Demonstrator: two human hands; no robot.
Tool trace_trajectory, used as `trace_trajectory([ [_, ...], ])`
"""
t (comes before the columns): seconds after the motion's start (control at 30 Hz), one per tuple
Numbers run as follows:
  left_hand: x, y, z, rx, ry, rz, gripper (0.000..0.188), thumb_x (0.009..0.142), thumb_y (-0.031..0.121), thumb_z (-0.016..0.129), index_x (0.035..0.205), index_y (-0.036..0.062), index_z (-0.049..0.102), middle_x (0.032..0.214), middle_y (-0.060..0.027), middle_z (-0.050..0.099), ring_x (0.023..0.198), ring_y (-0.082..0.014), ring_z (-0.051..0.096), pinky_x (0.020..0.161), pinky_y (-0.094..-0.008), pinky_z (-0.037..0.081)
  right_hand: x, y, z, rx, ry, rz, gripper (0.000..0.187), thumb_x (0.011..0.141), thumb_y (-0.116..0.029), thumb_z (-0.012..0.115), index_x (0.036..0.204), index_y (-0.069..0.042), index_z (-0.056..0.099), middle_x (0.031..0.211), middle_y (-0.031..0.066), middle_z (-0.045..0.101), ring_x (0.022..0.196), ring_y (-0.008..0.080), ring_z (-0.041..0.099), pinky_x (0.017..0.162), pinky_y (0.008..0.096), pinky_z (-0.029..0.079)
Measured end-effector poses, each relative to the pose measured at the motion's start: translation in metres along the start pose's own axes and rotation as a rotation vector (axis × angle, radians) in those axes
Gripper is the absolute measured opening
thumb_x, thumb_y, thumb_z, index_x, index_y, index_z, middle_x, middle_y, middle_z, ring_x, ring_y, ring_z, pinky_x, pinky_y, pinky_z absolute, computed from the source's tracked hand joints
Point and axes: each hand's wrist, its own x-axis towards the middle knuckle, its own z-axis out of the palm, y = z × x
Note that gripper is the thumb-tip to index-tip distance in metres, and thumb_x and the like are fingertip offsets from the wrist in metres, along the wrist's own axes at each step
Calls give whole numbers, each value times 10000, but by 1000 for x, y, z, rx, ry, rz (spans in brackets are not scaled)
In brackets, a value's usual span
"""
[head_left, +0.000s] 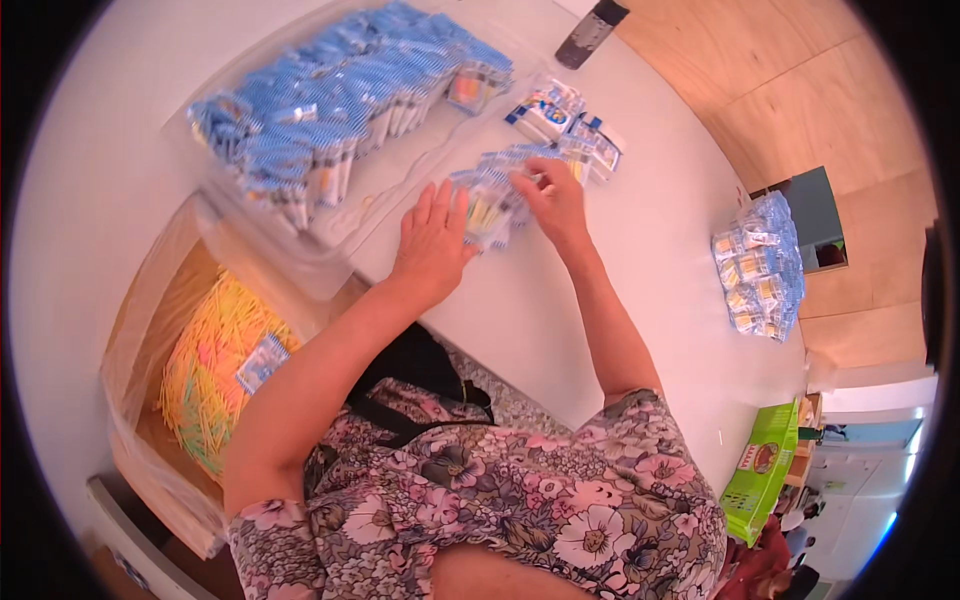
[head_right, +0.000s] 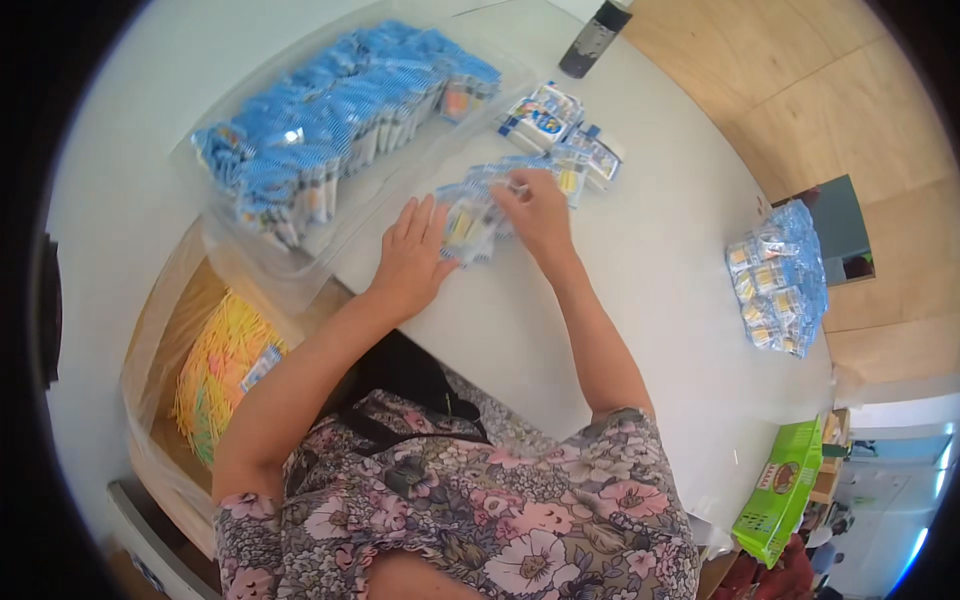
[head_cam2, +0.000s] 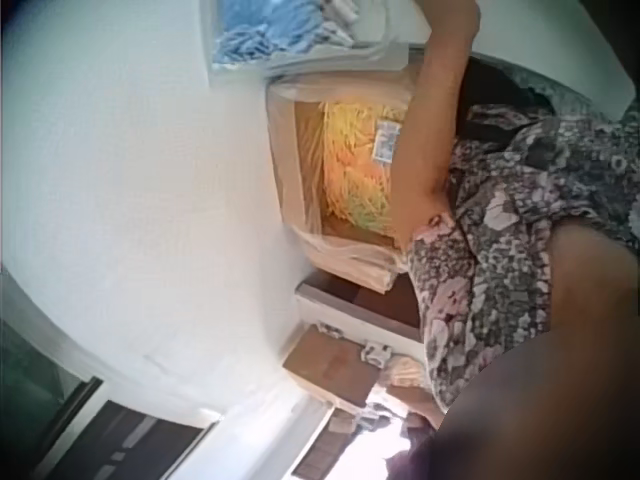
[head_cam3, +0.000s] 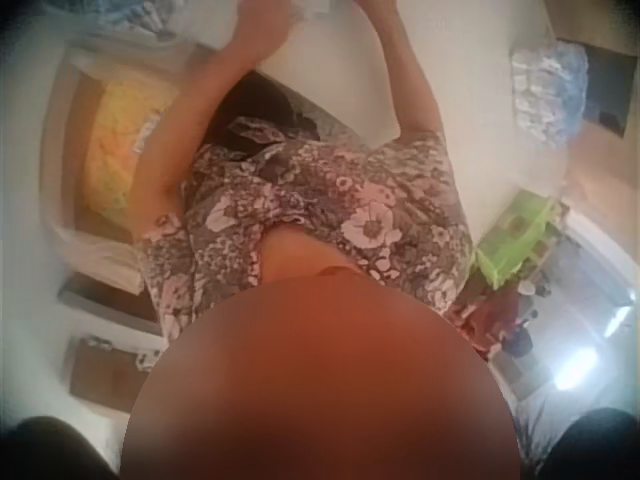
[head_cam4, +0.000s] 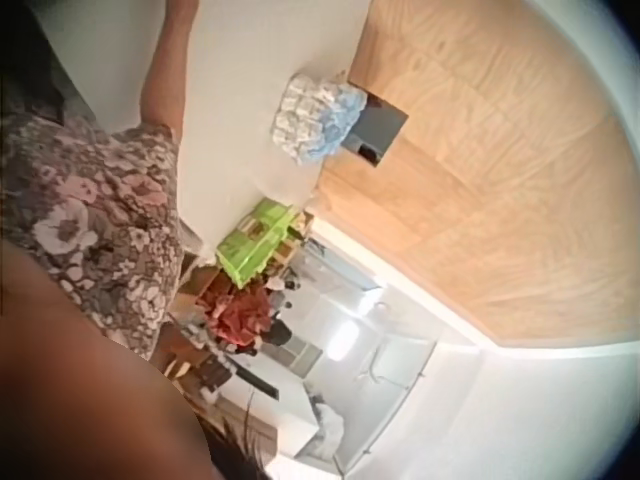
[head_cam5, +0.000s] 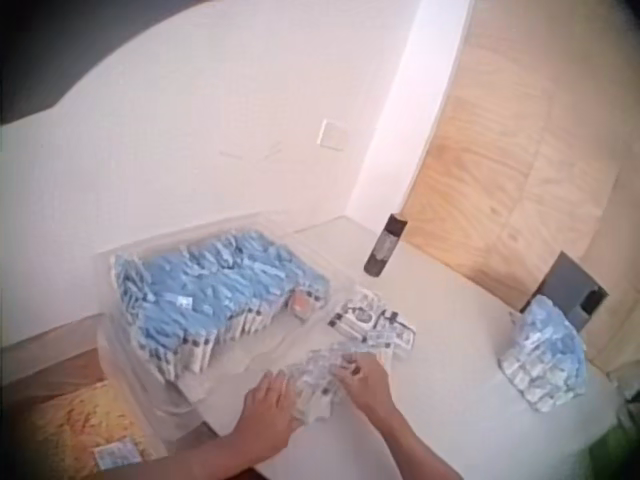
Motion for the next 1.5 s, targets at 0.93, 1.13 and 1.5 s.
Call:
trace_trajectory([
  [0.93, 84, 2, 32, -833, 17, -168, 1118, 567, -77, 749, 1473, 115, 121, 1408, -146, 326, 1287, -286, 369, 1041, -371, 371, 47, 46, -19, 805, -558, 494, 554, 778, -146, 722, 1253, 7, 482, 1175, 88, 589, 1029, 172, 579, 918, 312, 454],
  [1.13, 67, 19, 39, -1169, 123, -149, 1098, 564, -149, 720, 1467, 118, 155, 1369, -111, 368, 1240, -227, 422, 1019, -329, 402, -3, 40, -27, 1106, -299, 441, 606, 758, -100, 729, 1289, -15, 450, 1164, 77, 591, 1050, 179, 579, 902, 321, 476],
  [1.5, 47, 27, 34, -1224, -84, -212, 855, 629, -139, 704, 1355, 109, 326, 1206, -82, 510, 1136, -167, 507, 977, -297, 429, -53, 28, -36, 695, -395, 79, 931, 605, -60, 843, 1375, -35, 321, 1286, 76, 491, 1188, 181, 476, 1016, 342, 381],
])
